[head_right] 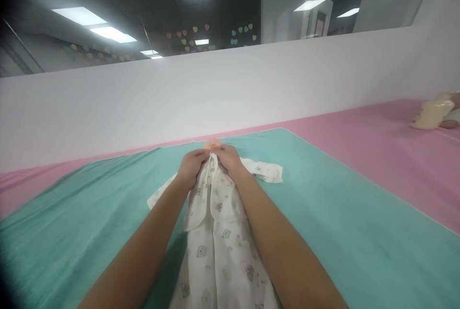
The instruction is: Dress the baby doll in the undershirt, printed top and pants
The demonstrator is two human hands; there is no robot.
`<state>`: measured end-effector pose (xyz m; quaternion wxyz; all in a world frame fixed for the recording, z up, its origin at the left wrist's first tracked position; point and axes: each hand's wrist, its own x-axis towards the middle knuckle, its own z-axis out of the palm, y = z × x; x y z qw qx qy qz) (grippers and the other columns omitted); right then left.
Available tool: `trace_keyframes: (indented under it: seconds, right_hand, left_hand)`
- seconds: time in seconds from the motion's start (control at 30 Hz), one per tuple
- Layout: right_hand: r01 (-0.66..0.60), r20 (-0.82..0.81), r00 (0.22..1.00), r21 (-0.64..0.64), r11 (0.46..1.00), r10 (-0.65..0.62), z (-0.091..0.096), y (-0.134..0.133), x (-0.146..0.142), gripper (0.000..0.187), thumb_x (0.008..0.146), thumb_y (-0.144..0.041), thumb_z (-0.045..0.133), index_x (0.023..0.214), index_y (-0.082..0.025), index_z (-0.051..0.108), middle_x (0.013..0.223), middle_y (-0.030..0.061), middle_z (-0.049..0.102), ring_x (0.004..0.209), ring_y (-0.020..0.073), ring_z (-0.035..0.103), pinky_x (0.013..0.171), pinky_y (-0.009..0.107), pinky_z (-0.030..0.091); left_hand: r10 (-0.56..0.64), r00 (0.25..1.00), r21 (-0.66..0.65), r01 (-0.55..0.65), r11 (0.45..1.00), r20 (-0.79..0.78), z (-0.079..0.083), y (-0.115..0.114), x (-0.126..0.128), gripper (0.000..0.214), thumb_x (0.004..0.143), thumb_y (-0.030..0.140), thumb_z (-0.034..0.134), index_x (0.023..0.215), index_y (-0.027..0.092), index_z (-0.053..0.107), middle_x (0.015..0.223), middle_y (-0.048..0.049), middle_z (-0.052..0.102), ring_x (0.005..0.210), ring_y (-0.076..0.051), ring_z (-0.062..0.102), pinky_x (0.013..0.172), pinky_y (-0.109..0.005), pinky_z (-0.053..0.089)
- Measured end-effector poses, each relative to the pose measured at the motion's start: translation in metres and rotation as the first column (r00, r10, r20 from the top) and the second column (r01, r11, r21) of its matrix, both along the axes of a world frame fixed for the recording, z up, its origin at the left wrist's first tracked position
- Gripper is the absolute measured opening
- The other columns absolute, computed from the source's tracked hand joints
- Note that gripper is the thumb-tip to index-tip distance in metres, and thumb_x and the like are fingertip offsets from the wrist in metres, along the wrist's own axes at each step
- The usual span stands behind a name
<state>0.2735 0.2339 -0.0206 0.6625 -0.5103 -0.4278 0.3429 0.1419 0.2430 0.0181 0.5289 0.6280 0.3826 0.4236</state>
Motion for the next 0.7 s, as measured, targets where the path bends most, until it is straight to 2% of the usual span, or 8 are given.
trace_keyframes:
  seconds: [0.1,0.2,0.4,0.7]
  right_hand:
    - [-0.012,-0.082,0.997,0.015,1.000,0.014,-0.0013,0.0010,0.0004,0.032,0.062,-0.048,0.063,0.066,-0.017,0.057,0.056,-0.0034,0.050,0.051,0.0099,0.043,0.050,0.024,0.035]
    - [0.008,-0.004,1.000,-0.011,1.000,-0.008,-0.0018,0.0018,0.0002,0.032,0.063,-0.047,0.062,0.066,-0.016,0.059,0.057,-0.0027,0.053,0.052,0.0098,0.043,0.050,0.023,0.034]
    - [0.059,0.159,0.986,-0.042,0.997,-0.051,-0.0031,0.0035,0.0010,0.030,0.062,-0.045,0.062,0.064,-0.016,0.060,0.052,-0.0043,0.049,0.049,0.0086,0.040,0.048,0.022,0.031]
    - [0.036,0.134,0.991,-0.039,0.999,-0.030,0.0027,-0.0010,-0.0019,0.022,0.065,-0.039,0.060,0.059,-0.018,0.055,0.050,-0.0026,0.052,0.046,0.0093,0.045,0.047,0.022,0.036]
  left_hand:
    - [0.011,0.998,0.055,-0.007,0.998,-0.065,-0.0014,0.0017,0.0013,0.021,0.067,0.029,0.061,0.078,0.013,0.068,0.078,-0.0068,0.069,0.069,-0.017,0.060,0.066,-0.029,0.046]
    - [0.039,0.995,0.095,-0.030,0.995,-0.095,-0.0034,0.0040,0.0024,0.016,0.067,0.025,0.061,0.076,0.013,0.067,0.076,-0.0054,0.067,0.068,-0.016,0.059,0.067,-0.028,0.045]
    - [0.022,0.999,0.027,-0.021,0.999,-0.031,-0.0023,0.0024,-0.0002,0.013,0.067,0.023,0.060,0.076,0.014,0.063,0.067,-0.0012,0.060,0.061,-0.012,0.053,0.064,-0.026,0.043]
    - [0.021,0.993,0.066,-0.013,0.998,-0.117,-0.0033,0.0054,-0.0006,0.012,0.068,0.023,0.057,0.076,0.015,0.062,0.070,-0.0019,0.061,0.064,-0.013,0.054,0.066,-0.026,0.043]
